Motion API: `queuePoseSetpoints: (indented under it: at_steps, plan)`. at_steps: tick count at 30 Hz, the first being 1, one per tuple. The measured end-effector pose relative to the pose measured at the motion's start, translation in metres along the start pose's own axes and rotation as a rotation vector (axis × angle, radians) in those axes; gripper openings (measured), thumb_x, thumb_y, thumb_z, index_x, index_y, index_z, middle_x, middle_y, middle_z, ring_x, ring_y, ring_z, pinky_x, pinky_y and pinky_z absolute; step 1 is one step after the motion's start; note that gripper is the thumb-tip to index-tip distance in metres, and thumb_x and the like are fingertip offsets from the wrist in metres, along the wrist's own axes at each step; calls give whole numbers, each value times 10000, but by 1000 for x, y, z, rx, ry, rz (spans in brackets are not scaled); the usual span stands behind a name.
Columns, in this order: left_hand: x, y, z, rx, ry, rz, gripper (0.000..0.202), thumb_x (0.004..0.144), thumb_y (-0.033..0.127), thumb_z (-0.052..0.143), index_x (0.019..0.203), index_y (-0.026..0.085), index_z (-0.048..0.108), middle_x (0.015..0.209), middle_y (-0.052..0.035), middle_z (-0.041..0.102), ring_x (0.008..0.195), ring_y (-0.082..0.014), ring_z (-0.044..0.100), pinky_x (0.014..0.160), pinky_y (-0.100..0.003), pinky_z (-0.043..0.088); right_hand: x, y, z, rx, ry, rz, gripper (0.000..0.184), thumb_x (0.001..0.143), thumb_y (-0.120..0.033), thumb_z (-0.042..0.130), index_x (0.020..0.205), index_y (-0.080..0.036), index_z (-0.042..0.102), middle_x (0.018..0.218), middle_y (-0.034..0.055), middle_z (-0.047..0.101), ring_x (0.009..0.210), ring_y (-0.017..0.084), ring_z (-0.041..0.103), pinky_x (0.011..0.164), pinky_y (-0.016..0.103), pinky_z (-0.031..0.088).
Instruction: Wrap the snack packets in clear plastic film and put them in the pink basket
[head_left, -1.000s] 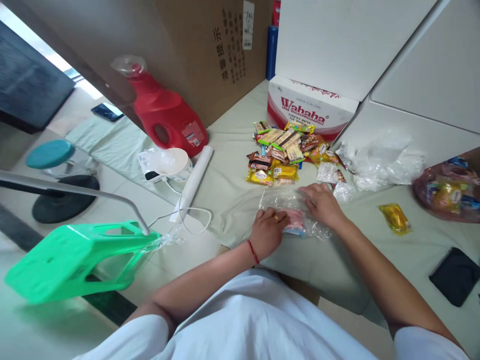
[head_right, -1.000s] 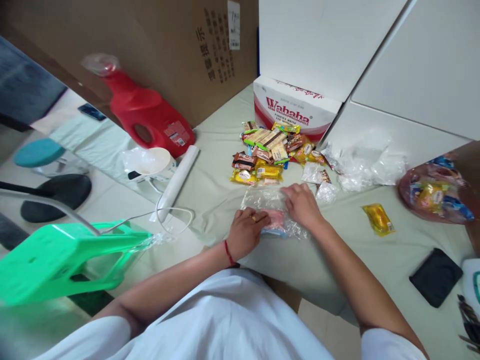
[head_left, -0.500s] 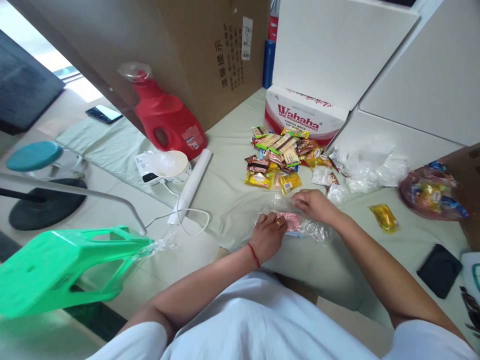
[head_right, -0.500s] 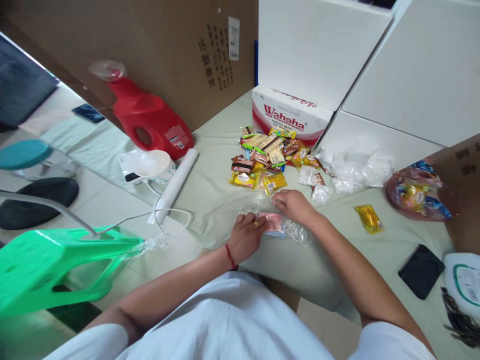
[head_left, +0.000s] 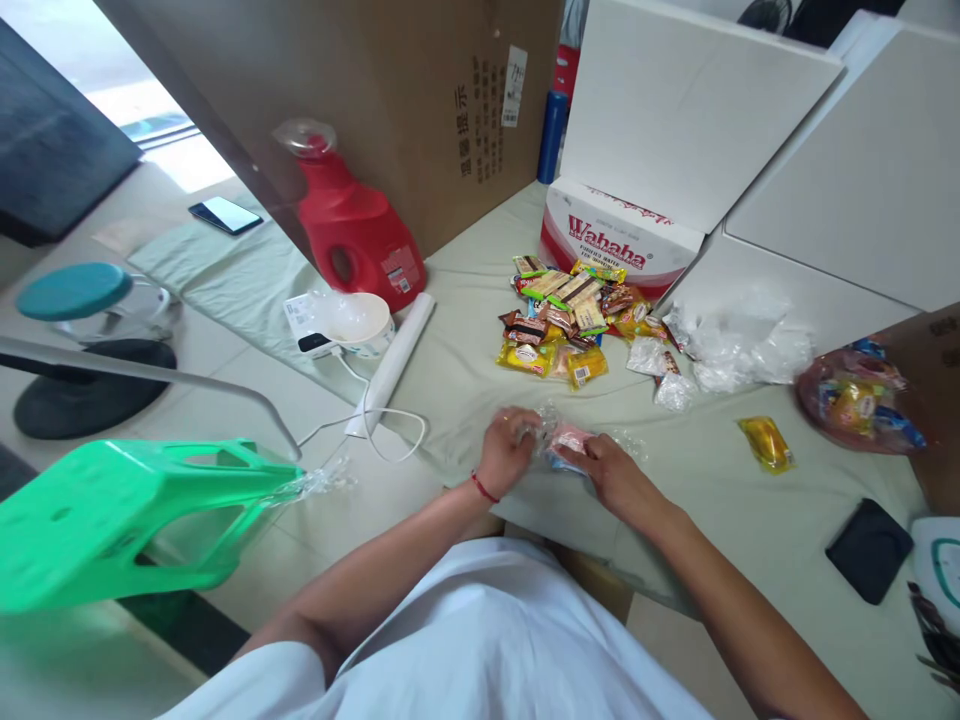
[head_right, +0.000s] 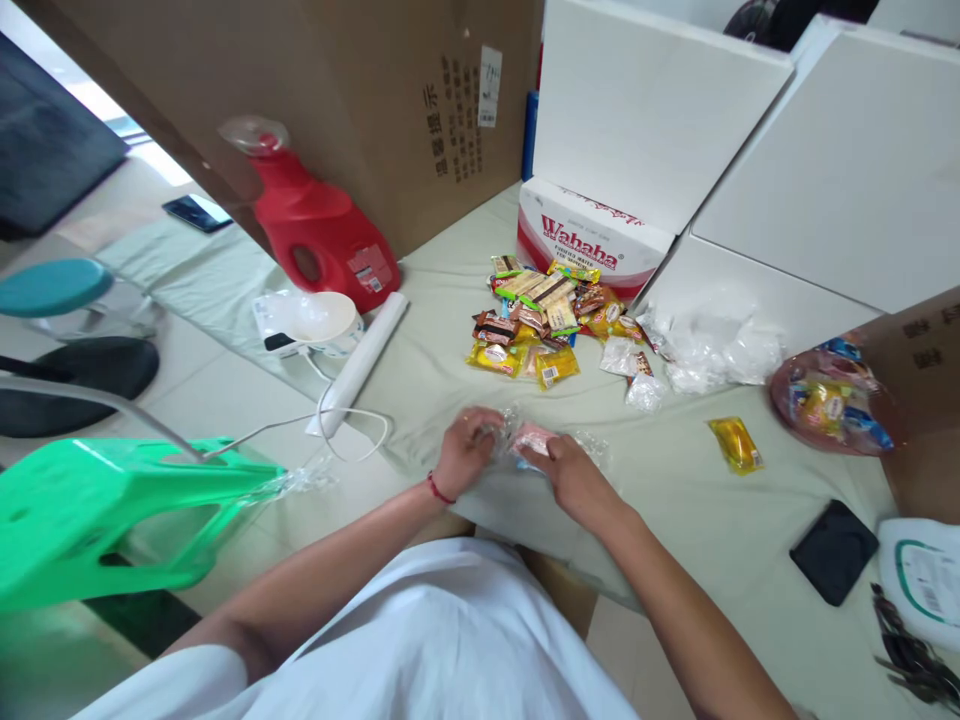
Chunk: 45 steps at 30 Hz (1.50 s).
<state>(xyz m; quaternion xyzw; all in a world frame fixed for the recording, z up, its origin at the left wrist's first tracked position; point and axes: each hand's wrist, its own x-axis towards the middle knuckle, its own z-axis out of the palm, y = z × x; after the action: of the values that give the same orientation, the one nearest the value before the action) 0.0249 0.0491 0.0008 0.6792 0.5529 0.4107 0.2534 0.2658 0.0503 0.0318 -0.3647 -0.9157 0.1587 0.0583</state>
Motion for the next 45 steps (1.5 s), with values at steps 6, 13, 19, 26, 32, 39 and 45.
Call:
queuePoseSetpoints:
  at_steps: [6,13,19,26,32,39,45]
  plan:
    - [58,-11,-8,-39,-294,107,357,749,209,723,1096,273,775,1419,-66,648,1508,-356,349,1253,-596,201,-1,0,0,-40,-1,-20,666,937,24,466,1477,-338,610,882,53,529,835,186,450,746,291,361]
    - [53,-52,-68,-210,-524,136,321,801,268,626,485,247,573,821,-70,756,1209,-270,612,1138,-474,439,0,6,5,81,17,0,700,923,45,432,1476,-344,613,860,50,518,835,189,468,729,288,360]
    - [40,-50,-75,-52,-234,-64,343,961,382,461,1072,218,741,1382,-121,647,1386,-286,494,1229,-542,329,-6,1,-8,219,8,-34,572,982,-80,476,1491,-309,603,901,69,539,863,208,501,763,316,428]
    - [47,0,-40,241,-498,-144,92,774,277,730,815,204,692,1288,-94,698,1266,-326,586,1076,-493,464,-8,-4,-15,267,14,2,421,1039,-264,529,1440,-301,654,940,82,572,908,218,540,820,351,462]
    - [39,38,-35,1,-479,-333,79,792,206,623,714,202,611,597,34,611,597,-143,588,604,-243,420,2,-6,-12,250,25,-29,373,1037,-251,531,1362,-247,713,924,86,587,868,210,533,791,342,432]
    - [23,50,14,-110,-363,-386,303,900,184,449,676,201,652,648,2,669,647,-151,610,633,-254,414,-5,-3,-3,224,114,-31,363,1039,-262,525,1345,-239,719,902,76,535,866,213,484,783,347,415]
    - [9,33,19,91,-70,-421,366,723,380,820,1025,227,679,817,7,636,767,-188,592,720,-295,444,-14,-3,18,291,243,-19,389,1039,-262,513,1388,-281,682,948,72,534,922,218,481,837,374,434]
